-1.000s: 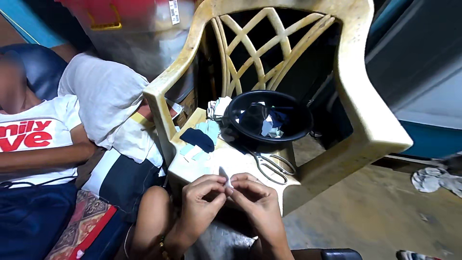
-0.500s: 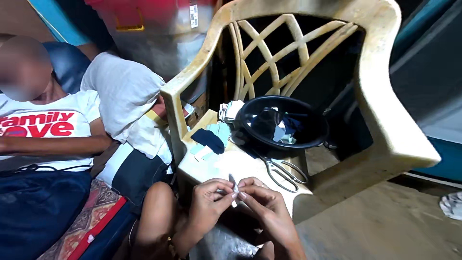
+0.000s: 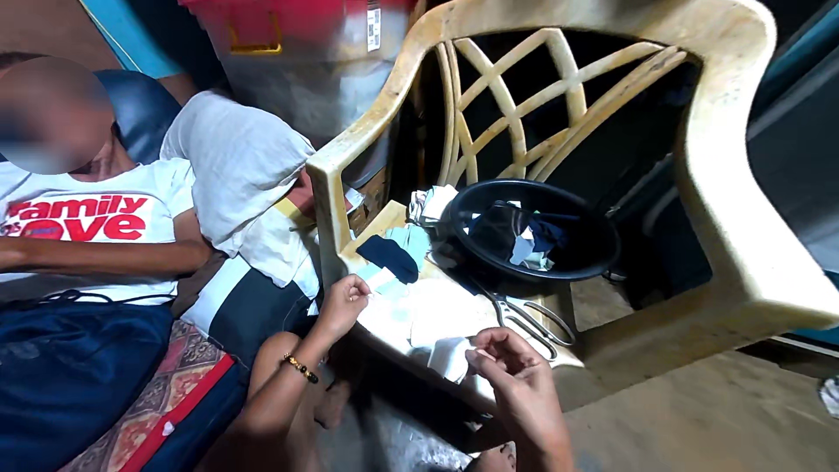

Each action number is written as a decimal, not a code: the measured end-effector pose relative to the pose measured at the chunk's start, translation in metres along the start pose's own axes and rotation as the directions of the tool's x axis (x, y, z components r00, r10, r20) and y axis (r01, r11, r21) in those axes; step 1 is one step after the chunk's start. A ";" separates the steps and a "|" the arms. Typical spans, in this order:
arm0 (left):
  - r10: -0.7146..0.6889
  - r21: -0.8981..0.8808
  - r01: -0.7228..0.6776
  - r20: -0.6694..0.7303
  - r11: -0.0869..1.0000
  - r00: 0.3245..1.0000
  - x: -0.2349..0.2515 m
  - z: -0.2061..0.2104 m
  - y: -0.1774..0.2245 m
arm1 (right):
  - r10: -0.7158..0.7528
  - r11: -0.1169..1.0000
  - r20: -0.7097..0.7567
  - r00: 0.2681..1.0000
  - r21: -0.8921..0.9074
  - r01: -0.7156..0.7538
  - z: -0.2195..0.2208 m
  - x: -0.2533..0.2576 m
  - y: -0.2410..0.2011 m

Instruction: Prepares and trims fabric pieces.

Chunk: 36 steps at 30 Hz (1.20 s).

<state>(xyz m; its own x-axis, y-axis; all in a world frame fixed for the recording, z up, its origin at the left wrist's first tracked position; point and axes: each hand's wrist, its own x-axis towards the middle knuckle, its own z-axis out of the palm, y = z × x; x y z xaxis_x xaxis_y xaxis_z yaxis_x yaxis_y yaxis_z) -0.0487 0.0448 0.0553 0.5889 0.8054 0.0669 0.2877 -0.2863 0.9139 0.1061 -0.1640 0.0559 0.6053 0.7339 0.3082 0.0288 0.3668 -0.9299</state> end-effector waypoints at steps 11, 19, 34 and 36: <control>0.146 -0.493 0.048 0.347 0.869 0.927 -0.065 0.049 0.040 | -0.043 0.994 0.264 0.964 0.111 0.014 -0.004 0.002 0.007; 0.118 -0.583 -0.028 0.118 0.812 0.986 -0.079 0.058 0.044 | -0.017 0.999 0.186 0.982 -0.029 0.023 -0.020 0.000 -0.007; 0.326 -0.689 -0.099 0.208 0.718 0.922 -0.090 0.046 0.045 | -0.238 0.958 0.226 0.944 0.213 0.191 -0.026 -0.002 -0.013; 0.397 -0.672 -0.179 0.185 0.719 0.899 -0.089 0.046 0.043 | -0.253 0.953 0.247 0.935 0.229 0.197 -0.028 -0.002 -0.013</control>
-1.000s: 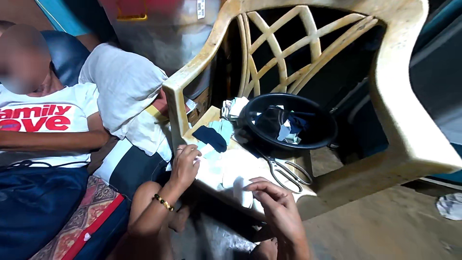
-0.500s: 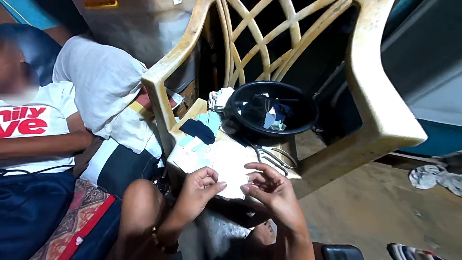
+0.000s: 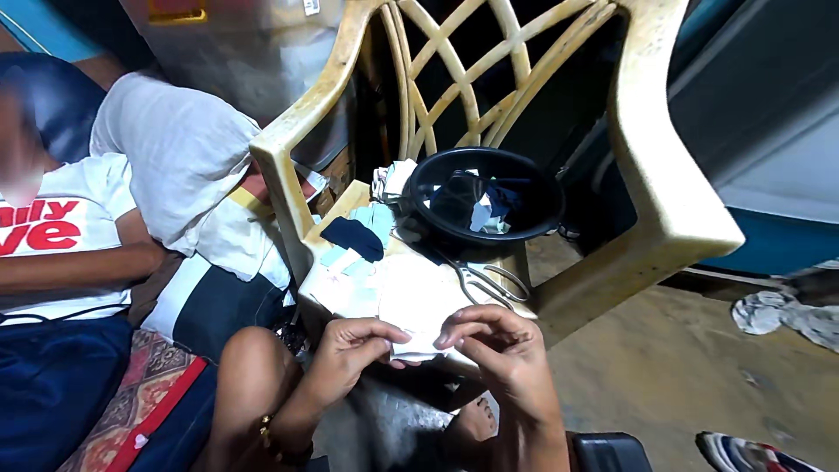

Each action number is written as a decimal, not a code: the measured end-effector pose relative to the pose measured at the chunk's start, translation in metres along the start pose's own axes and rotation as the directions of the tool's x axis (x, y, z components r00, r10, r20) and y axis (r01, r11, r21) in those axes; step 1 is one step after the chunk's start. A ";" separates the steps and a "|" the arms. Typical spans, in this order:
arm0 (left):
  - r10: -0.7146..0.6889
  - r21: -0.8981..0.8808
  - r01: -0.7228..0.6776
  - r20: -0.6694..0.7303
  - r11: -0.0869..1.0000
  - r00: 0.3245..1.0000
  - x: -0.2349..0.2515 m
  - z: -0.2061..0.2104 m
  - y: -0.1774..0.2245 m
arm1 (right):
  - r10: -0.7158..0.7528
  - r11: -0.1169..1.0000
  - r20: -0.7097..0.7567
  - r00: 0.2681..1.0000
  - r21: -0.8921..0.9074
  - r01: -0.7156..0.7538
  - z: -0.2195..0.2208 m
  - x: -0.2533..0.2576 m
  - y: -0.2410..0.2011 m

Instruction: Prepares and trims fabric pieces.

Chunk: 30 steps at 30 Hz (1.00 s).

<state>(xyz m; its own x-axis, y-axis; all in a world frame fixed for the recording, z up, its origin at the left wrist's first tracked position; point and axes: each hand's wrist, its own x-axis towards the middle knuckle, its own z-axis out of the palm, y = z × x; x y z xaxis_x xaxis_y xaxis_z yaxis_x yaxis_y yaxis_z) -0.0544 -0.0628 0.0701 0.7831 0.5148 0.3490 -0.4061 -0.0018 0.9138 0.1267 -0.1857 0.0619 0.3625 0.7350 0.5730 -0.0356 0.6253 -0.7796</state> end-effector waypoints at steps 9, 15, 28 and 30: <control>0.110 0.092 -0.114 0.048 0.989 0.993 0.002 -0.004 -0.001 | -0.036 0.999 0.086 0.996 -0.035 0.039 -0.002 -0.001 -0.003; 0.186 0.261 -0.182 0.011 0.948 0.983 0.003 0.004 0.004 | -0.026 0.993 0.084 0.996 -0.109 0.035 -0.001 -0.001 -0.002; 0.048 0.530 -0.123 0.153 0.839 0.987 0.021 -0.003 0.021 | 0.203 0.971 0.065 0.977 -0.144 -0.192 0.007 0.000 0.006; 0.005 0.534 -0.071 0.124 0.843 0.992 0.023 -0.005 0.025 | 0.203 0.969 0.057 0.978 -0.158 -0.192 0.005 0.000 0.010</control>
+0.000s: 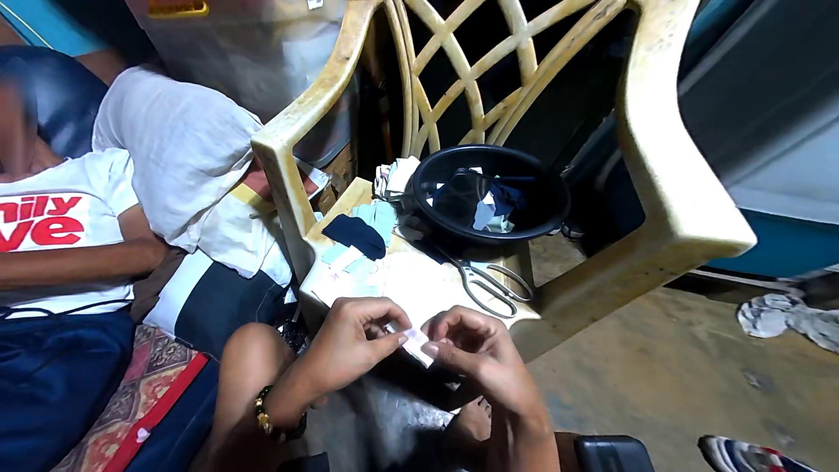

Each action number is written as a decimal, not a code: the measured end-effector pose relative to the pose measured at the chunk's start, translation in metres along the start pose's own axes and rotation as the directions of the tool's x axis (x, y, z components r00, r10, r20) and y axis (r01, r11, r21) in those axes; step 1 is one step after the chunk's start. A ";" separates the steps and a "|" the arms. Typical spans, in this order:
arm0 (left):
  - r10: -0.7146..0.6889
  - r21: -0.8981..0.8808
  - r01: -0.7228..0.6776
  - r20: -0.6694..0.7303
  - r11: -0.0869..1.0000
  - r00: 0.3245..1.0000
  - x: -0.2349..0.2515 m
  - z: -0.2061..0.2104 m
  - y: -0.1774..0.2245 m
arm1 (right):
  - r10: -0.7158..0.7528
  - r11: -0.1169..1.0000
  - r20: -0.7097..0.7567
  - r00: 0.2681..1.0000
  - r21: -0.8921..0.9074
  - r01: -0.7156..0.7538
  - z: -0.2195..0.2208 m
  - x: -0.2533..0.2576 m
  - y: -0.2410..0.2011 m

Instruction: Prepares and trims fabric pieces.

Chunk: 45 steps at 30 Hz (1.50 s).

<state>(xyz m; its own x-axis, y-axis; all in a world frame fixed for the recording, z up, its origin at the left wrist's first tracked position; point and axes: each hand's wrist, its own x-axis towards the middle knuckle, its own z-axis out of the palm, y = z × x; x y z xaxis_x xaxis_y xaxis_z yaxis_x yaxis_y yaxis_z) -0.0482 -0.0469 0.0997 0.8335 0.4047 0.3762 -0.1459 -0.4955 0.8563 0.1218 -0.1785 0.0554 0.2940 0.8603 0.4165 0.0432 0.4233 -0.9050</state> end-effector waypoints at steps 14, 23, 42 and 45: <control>-0.084 -0.412 -0.027 -0.250 0.911 0.965 -0.013 0.026 -0.017 | -0.051 0.997 -0.076 0.996 -0.058 0.046 0.011 0.003 0.007; -0.141 -0.300 0.006 -0.429 0.954 0.892 -0.012 0.046 -0.013 | -0.118 0.990 -0.119 0.986 -0.087 0.108 0.017 0.006 0.013; -0.171 -0.347 0.004 -0.453 0.938 0.875 -0.008 0.036 -0.006 | -0.071 0.994 -0.160 0.985 -0.094 0.057 0.024 0.005 0.013; -0.196 -0.362 0.017 -0.464 0.932 0.864 -0.007 0.035 -0.004 | -0.072 0.994 -0.148 0.986 -0.092 0.058 0.024 0.005 0.014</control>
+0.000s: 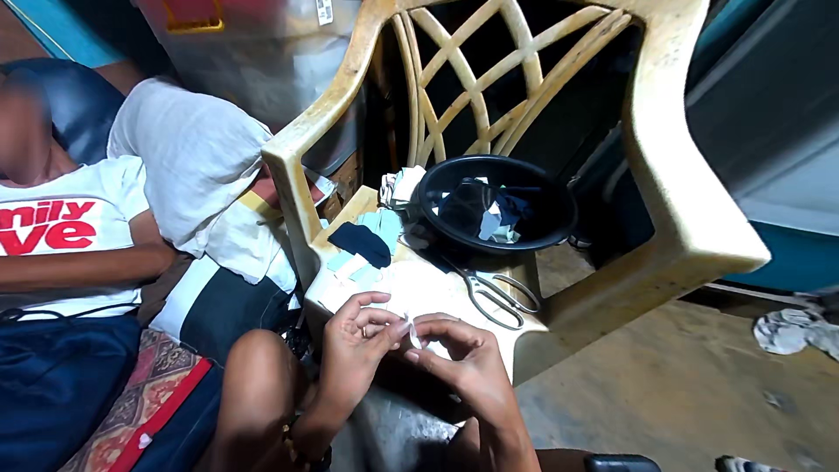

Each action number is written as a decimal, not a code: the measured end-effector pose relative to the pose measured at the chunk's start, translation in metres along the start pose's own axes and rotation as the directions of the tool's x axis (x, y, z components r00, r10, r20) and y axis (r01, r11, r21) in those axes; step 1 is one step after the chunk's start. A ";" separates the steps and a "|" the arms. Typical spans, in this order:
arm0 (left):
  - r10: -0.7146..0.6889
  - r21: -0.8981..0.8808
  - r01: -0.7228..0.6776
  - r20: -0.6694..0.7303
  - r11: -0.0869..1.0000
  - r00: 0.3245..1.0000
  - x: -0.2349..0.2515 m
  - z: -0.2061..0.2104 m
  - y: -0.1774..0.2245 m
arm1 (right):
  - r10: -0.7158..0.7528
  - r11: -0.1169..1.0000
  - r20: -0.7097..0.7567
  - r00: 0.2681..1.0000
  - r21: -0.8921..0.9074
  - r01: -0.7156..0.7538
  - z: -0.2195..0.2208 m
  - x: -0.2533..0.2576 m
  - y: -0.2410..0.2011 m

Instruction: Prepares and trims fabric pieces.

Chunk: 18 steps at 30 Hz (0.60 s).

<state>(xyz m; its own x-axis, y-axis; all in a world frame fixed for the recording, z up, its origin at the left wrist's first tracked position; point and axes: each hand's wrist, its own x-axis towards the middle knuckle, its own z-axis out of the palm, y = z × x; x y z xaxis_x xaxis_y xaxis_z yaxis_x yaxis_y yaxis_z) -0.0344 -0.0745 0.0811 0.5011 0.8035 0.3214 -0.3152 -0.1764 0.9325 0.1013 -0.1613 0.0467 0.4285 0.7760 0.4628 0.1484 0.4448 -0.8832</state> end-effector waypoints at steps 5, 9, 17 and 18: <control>0.021 0.055 -0.021 0.000 0.998 1.000 -0.001 0.001 0.002 | 0.017 1.000 -0.006 1.000 0.002 -0.016 0.002 0.000 -0.002; 0.052 0.061 -0.053 0.006 0.997 0.999 -0.002 0.002 0.002 | 0.016 1.000 -0.011 1.000 -0.001 -0.016 0.002 0.000 -0.002; 0.053 0.087 -0.052 -0.004 0.995 0.999 0.000 0.001 -0.001 | 0.033 0.998 -0.024 0.999 -0.051 -0.034 0.002 0.000 -0.007; 0.055 0.091 -0.054 -0.007 0.994 0.998 0.000 0.000 -0.001 | 0.053 0.997 -0.037 0.998 -0.047 -0.055 0.001 0.001 -0.008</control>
<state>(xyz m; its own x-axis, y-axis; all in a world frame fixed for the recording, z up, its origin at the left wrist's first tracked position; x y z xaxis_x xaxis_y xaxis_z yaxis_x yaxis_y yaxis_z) -0.0336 -0.0744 0.0801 0.4778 0.7964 0.3708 -0.2668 -0.2707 0.9250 0.1000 -0.1640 0.0541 0.4685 0.7816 0.4119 0.1665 0.3798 -0.9100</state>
